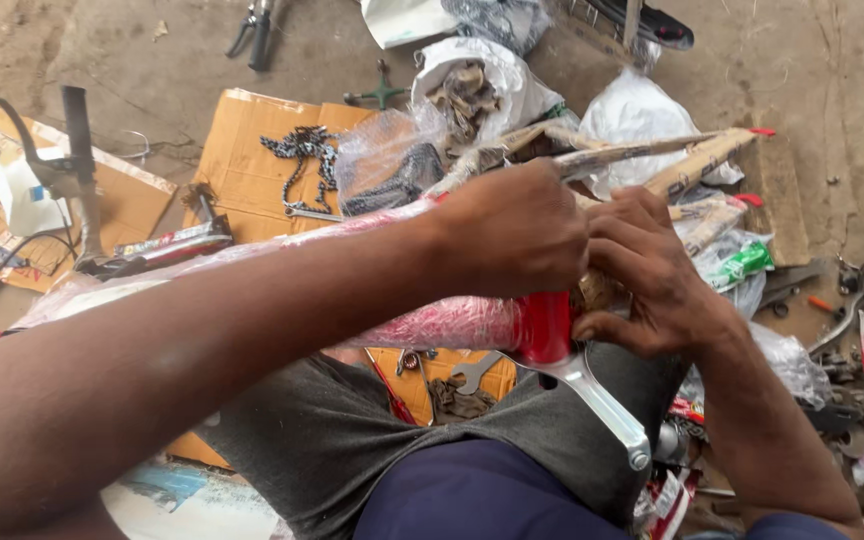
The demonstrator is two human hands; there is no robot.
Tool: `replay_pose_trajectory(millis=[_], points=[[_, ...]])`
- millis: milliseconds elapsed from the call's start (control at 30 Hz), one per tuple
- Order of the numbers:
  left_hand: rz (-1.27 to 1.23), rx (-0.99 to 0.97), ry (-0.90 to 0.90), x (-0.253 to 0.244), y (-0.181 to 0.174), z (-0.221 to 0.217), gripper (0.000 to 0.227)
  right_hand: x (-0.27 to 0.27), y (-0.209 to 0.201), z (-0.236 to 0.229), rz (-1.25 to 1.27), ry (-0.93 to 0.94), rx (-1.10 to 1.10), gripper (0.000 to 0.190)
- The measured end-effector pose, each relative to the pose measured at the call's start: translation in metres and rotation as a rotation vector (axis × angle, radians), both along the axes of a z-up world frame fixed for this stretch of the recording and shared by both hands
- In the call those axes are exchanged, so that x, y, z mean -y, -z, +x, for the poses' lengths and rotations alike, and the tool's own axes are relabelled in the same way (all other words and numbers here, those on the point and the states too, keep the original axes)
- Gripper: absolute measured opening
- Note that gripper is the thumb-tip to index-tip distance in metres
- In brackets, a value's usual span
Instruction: The person assembles a bicycle bottom bracket by hand, inserting ball bearings into a red cup and then placing the cup into the bicycle frame. They use a wrench to tighten the bracket and then insert a crank arm into the axle.
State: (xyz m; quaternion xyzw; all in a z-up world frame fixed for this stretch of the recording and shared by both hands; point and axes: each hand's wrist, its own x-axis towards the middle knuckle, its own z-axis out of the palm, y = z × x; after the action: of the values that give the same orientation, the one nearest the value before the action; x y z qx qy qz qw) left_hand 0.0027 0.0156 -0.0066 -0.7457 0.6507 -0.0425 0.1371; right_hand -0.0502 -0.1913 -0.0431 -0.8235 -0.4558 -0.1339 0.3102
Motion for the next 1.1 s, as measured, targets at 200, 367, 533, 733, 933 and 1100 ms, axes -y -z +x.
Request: replay_pose_trajectory(millis=[200, 367, 533, 733, 933, 1100], points=[[-0.634, 0.201, 0.456, -0.015, 0.006, 0.023, 0.024, -0.014, 0.029, -0.008, 0.322, 0.110, 0.030, 0.064], [-0.470, 0.369, 0.266, -0.013, 0.002, 0.003, 0.018, -0.013, 0.036, -0.012, 0.345, 0.197, 0.063, 0.055], [-0.077, -0.042, -0.018, 0.007, -0.006, -0.006, 0.020, -0.014, 0.023, -0.010, 0.263, 0.170, 0.053, 0.047], [-0.067, 0.185, 0.201, 0.000, 0.001, 0.006, 0.040, -0.017, 0.029, -0.012, 0.314, 0.197, 0.085, 0.040], [-0.515, 0.391, 0.307, -0.022, 0.005, 0.013, 0.037, -0.021, 0.034, -0.011, 0.380, 0.211, 0.113, 0.039], [-0.604, 0.283, -0.277, -0.044, -0.012, -0.027, 0.026, -0.018, 0.034, -0.007, 0.288, 0.244, 0.154, 0.043]])
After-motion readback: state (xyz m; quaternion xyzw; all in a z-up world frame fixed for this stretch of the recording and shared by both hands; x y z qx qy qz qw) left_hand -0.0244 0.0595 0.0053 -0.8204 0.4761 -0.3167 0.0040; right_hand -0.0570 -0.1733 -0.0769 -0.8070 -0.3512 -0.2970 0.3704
